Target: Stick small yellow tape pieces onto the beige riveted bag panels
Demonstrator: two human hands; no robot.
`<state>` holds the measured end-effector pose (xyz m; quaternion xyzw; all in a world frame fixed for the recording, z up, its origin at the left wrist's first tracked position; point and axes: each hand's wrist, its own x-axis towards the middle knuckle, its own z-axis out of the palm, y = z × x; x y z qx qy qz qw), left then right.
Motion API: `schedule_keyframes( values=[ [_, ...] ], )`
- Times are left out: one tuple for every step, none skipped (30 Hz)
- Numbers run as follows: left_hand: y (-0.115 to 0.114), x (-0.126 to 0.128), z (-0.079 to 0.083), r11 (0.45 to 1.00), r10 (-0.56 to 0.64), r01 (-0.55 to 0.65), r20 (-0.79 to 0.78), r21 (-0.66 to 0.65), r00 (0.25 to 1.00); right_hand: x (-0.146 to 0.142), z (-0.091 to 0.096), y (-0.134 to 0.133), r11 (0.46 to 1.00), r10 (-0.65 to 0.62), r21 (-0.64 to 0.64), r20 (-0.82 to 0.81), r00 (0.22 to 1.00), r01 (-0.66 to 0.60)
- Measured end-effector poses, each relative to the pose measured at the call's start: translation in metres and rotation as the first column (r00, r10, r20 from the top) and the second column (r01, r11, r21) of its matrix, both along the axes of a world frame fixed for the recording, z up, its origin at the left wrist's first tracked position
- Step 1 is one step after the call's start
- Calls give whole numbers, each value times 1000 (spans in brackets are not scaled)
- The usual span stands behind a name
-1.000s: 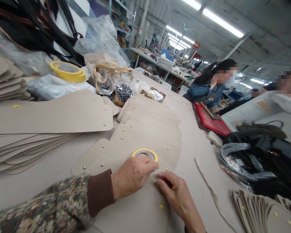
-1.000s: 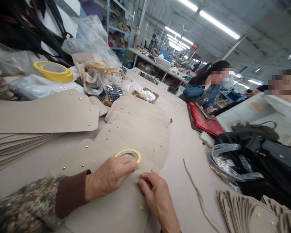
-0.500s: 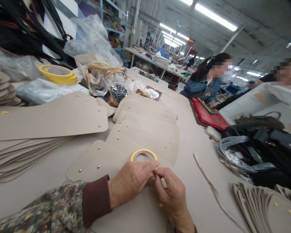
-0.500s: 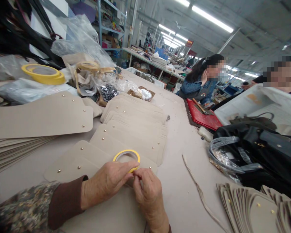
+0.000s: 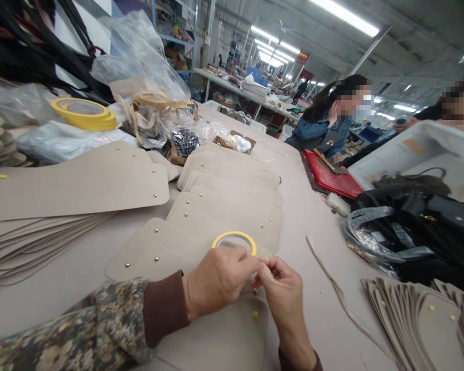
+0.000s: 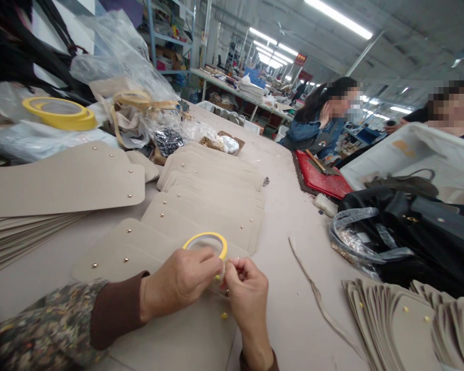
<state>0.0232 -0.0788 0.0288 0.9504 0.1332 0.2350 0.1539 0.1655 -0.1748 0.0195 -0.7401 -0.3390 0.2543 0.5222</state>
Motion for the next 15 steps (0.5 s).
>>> schedule_keyframes(
  values=[
    [-1,1,0,1000,-3,3,12,16,1000,6,-1,-1,999,-31,-22,-66,997,29],
    [-1,2,-1,1000,8,-8,4,27,1000,12,-3,-4,998,-49,-49,-115,992,43],
    [0,3,-3,999,29,-28,-28,34,999,18,-6,-6,996,-54,-84,-158,986,41],
    [3,5,-6,997,62,-59,-77,42,995,23,-9,-9,992,-52,-121,-198,979,28],
    [5,6,-9,995,94,-88,-136,51,986,27,-12,-13,988,-50,-155,-229,972,14],
    [8,7,-13,992,118,-108,-196,61,974,30,-15,-15,983,-50,-184,-250,967,3],
    [11,8,-16,991,132,-118,-243,70,961,31,-18,-17,979,-54,-202,-258,965,1],
    [13,9,-19,990,135,-119,-275,77,952,32,-20,-19,977,-55,-213,-256,965,0],
    [15,9,-21,990,137,-118,-292,80,947,31,-21,-19,976,-51,-218,-250,967,-5],
    [16,9,-22,990,137,-119,-299,75,944,31,-22,-19,975,-43,-222,-247,968,-13],
    [17,9,-23,991,132,-118,-303,66,944,31,-22,-19,974,-35,-225,-249,968,-23],
    [17,8,-22,992,126,-115,-305,53,944,31,-21,-18,973,-30,-228,-257,966,-30],
    [17,7,-22,993,116,-110,-305,38,945,31,-20,-18,972,-28,-231,-264,964,-35],
    [16,6,-21,995,99,-99,-304,16,947,32,-20,-17,971,-25,-234,-273,962,-42],
    [16,4,-20,996,77,-84,-302,-10,950,33,-19,-17,970,-20,-237,-278,960,-48]
  ],
)
